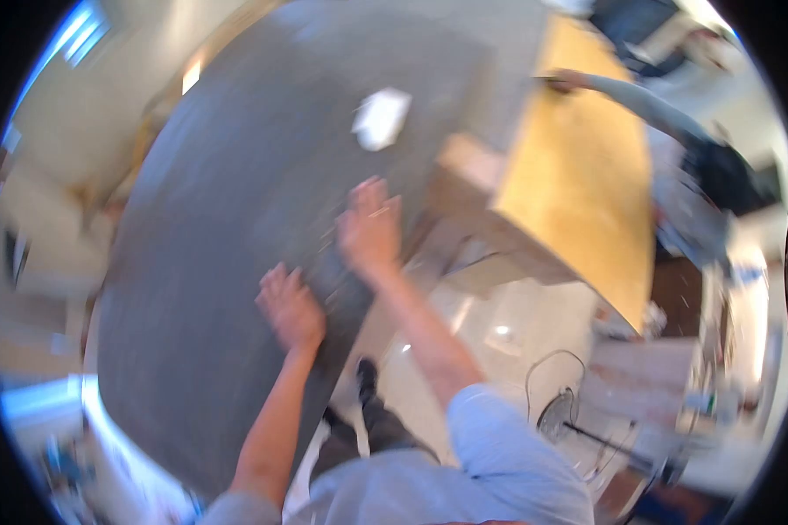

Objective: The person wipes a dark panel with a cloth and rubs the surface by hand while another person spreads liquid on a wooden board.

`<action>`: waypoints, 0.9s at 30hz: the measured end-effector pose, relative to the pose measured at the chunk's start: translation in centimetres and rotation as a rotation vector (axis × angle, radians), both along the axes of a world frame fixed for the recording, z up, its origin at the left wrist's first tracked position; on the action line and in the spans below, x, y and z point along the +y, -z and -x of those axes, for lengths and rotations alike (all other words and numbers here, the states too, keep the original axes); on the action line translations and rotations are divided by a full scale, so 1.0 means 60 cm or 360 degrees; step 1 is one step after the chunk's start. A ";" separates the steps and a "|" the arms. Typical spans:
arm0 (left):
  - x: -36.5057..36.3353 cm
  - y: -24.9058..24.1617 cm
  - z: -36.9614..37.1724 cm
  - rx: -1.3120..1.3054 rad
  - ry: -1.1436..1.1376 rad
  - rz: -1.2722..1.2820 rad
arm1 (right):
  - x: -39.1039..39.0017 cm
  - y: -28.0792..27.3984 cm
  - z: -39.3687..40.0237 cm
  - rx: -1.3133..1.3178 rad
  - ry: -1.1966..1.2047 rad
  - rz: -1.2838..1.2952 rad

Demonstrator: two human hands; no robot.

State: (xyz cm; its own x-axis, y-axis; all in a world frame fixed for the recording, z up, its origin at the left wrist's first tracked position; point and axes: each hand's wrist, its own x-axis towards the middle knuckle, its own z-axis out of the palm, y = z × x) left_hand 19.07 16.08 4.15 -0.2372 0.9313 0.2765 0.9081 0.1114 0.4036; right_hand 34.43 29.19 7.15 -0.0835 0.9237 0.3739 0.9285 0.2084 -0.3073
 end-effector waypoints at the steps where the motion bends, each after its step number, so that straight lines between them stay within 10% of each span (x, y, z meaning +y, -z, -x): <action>1: -0.001 0.006 -0.002 0.0108 -0.0003 0.0015 | -0.001 0.003 -0.004 -0.0032 -0.0002 0.0041; 5: -0.002 0.036 0.030 0.0138 0.0099 -0.0060 | 0.008 0.053 0.010 0.0055 0.0084 -0.0021; 9: 0.022 -0.109 0.021 -0.0468 0.0523 0.0956 | -0.011 0.006 0.018 0.0013 0.0111 0.0144; 12: 0.128 -0.078 -0.012 -0.0110 0.0638 -0.0241 | -0.003 -0.007 0.011 -0.0074 0.0046 0.0154; 15: 0.204 0.004 -0.010 0.0276 0.0488 -0.0097 | 0.009 0.039 0.019 -0.0264 0.0094 0.0108; 21: -0.077 -0.016 -0.048 0.0241 0.1327 0.0218 | 0.017 0.049 0.001 -0.0319 0.0109 0.0074; 22: -0.133 0.006 -0.044 -0.0337 0.1654 0.0071 | 0.022 0.047 0.000 -0.0319 0.0109 0.0073; 23: -0.140 -0.045 -0.036 -0.0805 0.1952 0.1339 | 0.025 0.047 -0.001 -0.0323 0.0112 0.0078; 27: 0.002 -0.056 -0.017 -0.0799 0.1218 -0.0182 | 0.021 0.045 -0.003 -0.0289 0.0098 0.0099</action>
State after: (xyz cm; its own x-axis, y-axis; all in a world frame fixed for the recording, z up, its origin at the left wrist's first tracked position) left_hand 20.11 16.17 7.51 0.3150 0.8571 0.4075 0.4329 -0.5119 0.7420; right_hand 34.63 30.46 4.46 -0.0873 0.9499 0.3001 0.9802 0.1356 -0.1442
